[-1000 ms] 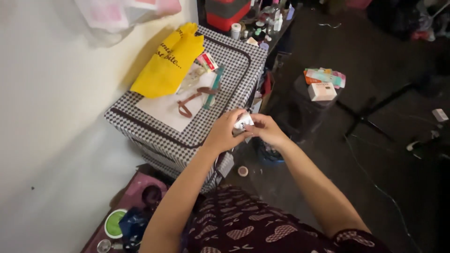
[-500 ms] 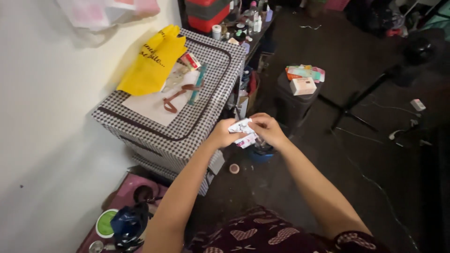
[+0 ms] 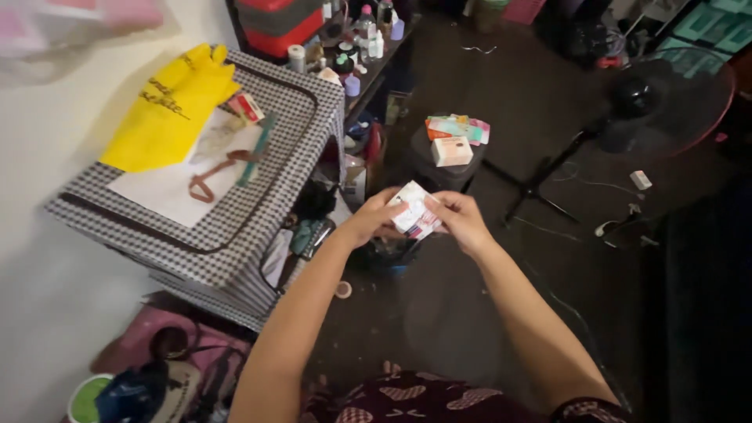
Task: Organize and sort various personal items and clutter on a shelf and floor
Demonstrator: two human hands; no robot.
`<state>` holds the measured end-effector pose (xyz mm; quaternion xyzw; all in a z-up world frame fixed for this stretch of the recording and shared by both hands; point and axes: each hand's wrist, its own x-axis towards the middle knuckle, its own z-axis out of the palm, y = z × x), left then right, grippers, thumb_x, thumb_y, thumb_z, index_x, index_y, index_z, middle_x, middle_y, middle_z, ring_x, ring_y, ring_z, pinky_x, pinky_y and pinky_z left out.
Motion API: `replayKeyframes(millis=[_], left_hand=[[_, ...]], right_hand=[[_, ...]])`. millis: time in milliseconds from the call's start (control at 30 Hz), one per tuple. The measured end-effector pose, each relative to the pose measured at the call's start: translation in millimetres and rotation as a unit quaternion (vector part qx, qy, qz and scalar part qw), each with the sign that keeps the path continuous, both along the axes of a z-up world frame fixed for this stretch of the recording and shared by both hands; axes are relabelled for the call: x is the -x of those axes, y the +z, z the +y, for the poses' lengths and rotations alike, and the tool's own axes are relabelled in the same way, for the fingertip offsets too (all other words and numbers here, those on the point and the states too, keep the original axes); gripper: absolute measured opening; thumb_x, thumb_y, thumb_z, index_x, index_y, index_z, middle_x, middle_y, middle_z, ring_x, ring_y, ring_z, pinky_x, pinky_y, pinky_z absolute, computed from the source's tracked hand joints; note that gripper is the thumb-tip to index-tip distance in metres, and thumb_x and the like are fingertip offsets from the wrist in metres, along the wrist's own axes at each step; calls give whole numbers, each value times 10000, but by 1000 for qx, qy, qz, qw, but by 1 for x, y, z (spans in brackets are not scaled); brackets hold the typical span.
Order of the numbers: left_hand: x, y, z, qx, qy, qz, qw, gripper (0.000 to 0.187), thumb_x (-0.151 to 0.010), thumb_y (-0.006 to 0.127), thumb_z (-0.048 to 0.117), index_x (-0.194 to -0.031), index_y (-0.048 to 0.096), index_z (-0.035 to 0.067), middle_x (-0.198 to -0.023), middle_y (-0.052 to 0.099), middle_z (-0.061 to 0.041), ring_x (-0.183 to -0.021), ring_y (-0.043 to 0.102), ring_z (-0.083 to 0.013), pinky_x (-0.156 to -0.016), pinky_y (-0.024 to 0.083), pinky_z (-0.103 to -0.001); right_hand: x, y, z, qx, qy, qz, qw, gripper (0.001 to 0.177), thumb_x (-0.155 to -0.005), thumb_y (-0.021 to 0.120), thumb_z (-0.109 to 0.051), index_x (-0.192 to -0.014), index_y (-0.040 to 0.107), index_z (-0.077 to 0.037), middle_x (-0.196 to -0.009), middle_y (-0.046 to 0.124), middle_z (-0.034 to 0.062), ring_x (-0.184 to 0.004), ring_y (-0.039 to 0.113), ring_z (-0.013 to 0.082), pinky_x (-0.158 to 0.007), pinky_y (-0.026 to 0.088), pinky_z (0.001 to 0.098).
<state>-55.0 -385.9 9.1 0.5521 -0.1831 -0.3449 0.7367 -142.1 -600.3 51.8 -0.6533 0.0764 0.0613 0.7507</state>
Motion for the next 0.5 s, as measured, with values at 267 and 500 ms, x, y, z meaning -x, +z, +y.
replayKeyframes(millis=[267,500], left_hand=[[-11,-13,-61,72,122,-179,974,685,-869,779,369,-1348,402,59,-1230,590,-149,-1060,650,-291,-861,586,-430],[-50,-30,-60,1,246,-11,969,534,-1011,477,542,-1086,673,52,-1003,719,-71,-872,694,-188,-733,604,-363]], right_hand=[[-11,-7,-67,28,-40,-62,997,156,-966,737,-163,-946,664,-27,-879,751,44,-732,707,97,-623,595,257],[-22,-2,-72,28,54,-75,995,181,-957,719,-113,-1111,704,-18,-938,751,46,-766,675,85,-600,514,214]])
